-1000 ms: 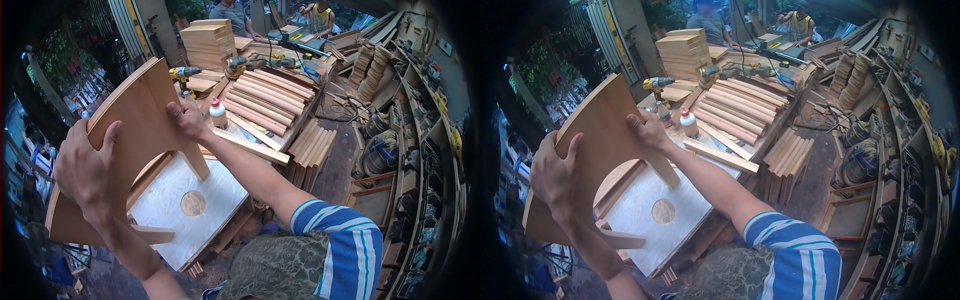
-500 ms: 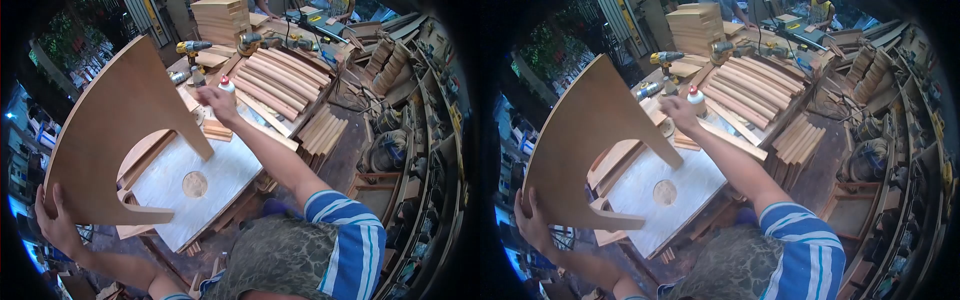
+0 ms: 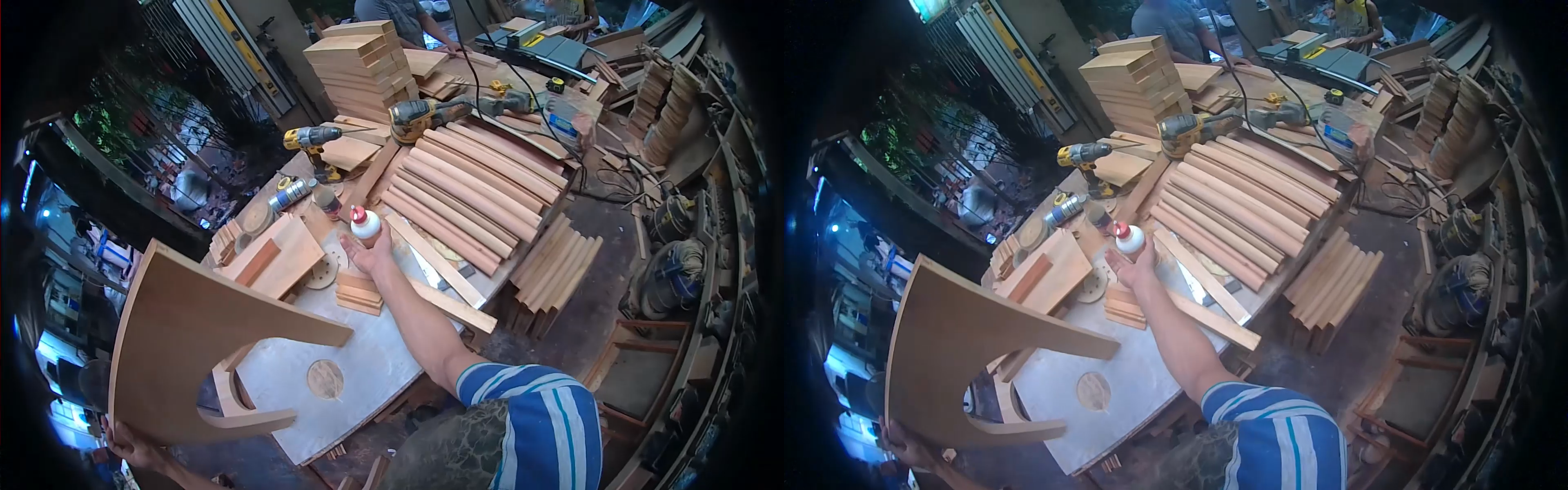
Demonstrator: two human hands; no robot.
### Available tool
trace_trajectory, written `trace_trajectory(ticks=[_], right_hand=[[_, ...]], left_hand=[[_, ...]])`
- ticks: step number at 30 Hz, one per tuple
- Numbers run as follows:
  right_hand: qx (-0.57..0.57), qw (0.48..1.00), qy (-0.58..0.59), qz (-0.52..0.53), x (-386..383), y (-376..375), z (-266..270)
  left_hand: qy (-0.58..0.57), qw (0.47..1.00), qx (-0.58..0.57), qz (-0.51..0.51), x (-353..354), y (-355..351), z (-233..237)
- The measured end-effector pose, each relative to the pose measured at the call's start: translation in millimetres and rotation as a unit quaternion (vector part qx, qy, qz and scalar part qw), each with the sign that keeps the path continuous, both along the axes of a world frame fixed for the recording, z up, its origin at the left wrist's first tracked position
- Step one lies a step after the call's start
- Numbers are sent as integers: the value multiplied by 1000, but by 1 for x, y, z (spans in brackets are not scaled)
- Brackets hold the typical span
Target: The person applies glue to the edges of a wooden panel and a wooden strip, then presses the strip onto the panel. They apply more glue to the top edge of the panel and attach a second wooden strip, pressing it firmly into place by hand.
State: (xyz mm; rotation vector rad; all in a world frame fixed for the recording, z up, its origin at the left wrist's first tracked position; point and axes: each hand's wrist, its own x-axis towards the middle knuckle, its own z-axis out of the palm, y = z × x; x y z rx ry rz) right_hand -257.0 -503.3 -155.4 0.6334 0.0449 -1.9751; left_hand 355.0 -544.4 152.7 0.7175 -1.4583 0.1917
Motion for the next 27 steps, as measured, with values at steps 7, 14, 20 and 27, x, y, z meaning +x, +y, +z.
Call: trace_trajectory(ticks=[7,14,20,27], right_hand=[[35,998,54,-9,-15,-16,-1],[-66,928,363,-63,5,76,129],[-5,798,539,-269,56,146,235],[-11,705,640,-306,146,191,350]], left_hand=[[93,959,182,-198,89,-29,-20],[97,974,150,-137,5,16,-4],[48,962,79,-257,-3,16,-12],[123,929,17,-348,-46,45,-7]])
